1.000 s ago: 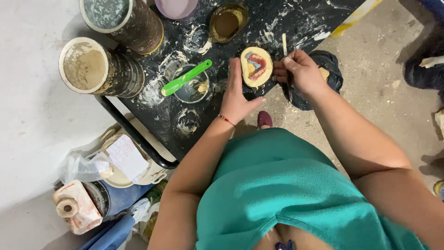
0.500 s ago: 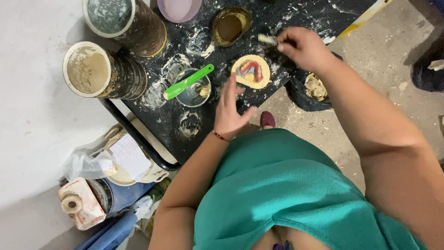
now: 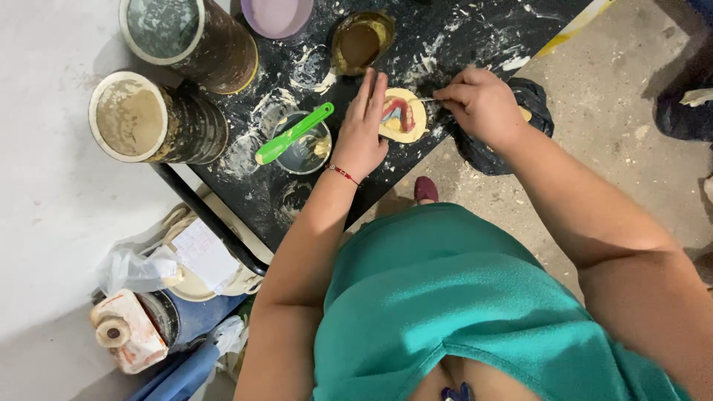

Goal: The person uses a sculpting tool to shape a red and blue material on a yellow dental model. They then move to a blue cabinet and return to the table to mix a white substance in a container using a green spatula.

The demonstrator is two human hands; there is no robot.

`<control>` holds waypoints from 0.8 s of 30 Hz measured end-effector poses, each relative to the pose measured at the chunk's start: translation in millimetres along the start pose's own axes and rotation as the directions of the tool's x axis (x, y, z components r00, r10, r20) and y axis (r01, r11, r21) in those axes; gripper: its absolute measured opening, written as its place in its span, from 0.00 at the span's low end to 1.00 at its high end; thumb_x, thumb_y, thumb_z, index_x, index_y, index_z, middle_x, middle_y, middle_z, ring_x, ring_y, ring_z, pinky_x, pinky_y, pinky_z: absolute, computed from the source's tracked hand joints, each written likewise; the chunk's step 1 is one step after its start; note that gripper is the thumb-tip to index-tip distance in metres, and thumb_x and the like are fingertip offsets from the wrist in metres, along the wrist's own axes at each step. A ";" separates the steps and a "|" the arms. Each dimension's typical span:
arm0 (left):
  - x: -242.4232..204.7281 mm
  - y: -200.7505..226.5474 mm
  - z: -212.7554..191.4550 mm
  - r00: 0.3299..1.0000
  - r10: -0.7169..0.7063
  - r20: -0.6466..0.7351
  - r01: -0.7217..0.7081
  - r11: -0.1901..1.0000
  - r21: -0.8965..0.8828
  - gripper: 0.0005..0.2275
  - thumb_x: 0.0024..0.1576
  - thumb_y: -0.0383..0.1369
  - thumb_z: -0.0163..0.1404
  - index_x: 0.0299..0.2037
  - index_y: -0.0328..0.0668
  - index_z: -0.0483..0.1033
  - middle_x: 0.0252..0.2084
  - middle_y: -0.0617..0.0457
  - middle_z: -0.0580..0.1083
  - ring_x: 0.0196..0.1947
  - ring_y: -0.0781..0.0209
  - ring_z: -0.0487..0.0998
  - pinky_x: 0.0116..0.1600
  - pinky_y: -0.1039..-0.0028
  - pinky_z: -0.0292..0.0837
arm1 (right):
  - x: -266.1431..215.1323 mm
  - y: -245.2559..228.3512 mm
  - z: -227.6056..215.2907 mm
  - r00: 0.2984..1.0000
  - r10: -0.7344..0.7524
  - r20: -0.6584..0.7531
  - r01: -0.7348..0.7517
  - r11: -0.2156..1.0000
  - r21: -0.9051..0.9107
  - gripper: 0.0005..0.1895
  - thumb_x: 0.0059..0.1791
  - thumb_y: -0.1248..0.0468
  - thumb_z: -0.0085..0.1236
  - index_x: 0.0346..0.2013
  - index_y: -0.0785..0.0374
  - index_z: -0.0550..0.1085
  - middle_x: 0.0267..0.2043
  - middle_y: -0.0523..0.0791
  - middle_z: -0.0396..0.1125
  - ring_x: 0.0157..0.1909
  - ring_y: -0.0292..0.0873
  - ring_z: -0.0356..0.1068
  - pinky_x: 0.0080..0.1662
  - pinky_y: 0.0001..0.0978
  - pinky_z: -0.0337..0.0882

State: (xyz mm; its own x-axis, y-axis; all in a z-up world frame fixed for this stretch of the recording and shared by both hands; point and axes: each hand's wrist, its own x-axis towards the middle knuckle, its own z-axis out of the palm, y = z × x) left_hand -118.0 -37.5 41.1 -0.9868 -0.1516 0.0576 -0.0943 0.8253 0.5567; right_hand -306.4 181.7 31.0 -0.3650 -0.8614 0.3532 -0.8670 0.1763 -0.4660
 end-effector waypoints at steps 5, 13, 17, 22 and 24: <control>-1.7 1.2 1.2 1.000 -0.008 -0.021 0.008 1.000 0.014 0.50 0.53 0.20 0.60 0.80 0.48 0.34 0.83 0.45 0.41 0.79 0.36 0.55 0.75 0.53 0.64 | -17.9 -2.4 -1.4 1.000 0.013 0.026 -0.013 1.000 -0.018 0.15 0.52 0.71 0.68 0.53 0.60 0.83 0.44 0.49 0.68 0.45 0.53 0.71 0.43 0.45 0.73; -7.7 13.2 21.7 0.992 -0.064 -0.110 0.072 0.995 0.070 0.53 0.51 0.35 0.71 0.80 0.48 0.39 0.81 0.46 0.48 0.76 0.38 0.59 0.77 0.50 0.61 | -40.1 -15.4 -9.9 0.991 0.133 0.019 -0.132 0.989 -0.068 0.12 0.54 0.69 0.65 0.53 0.59 0.84 0.45 0.47 0.70 0.44 0.51 0.73 0.36 0.43 0.72; -10.6 21.5 29.5 0.975 -0.083 -0.207 0.112 0.985 0.133 0.51 0.51 0.41 0.72 0.79 0.49 0.44 0.79 0.48 0.54 0.70 0.37 0.66 0.71 0.49 0.68 | -48.7 -22.7 -14.8 0.974 0.222 0.037 -0.218 0.972 -0.088 0.14 0.54 0.67 0.63 0.55 0.57 0.82 0.47 0.47 0.71 0.46 0.51 0.74 0.40 0.46 0.73; -10.0 34.0 43.9 0.946 -0.167 -0.278 0.220 0.961 0.170 0.52 0.47 0.49 0.72 0.78 0.55 0.47 0.75 0.49 0.60 0.63 0.42 0.70 0.64 0.51 0.70 | -59.4 -31.8 -11.4 0.965 0.255 0.062 -0.256 0.967 -0.002 0.14 0.52 0.70 0.61 0.53 0.63 0.79 0.46 0.52 0.72 0.47 0.56 0.73 0.48 0.45 0.73; -11.0 37.4 51.7 0.926 -0.202 -0.318 0.277 0.937 0.214 0.51 0.49 0.54 0.70 0.78 0.55 0.48 0.73 0.49 0.62 0.63 0.45 0.71 0.62 0.51 0.72 | -61.9 -41.3 -9.2 0.925 0.365 0.104 -0.372 0.926 0.059 0.13 0.53 0.69 0.57 0.52 0.65 0.79 0.49 0.53 0.73 0.50 0.57 0.73 0.51 0.49 0.73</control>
State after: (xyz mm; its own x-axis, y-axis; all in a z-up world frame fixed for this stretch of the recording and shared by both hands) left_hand -117.5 23.2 18.5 -0.8531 -0.4800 0.2047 -0.3902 0.8472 0.3605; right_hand -251.1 232.1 36.0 -0.6191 -0.7820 0.0724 -0.6471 0.4557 -0.6112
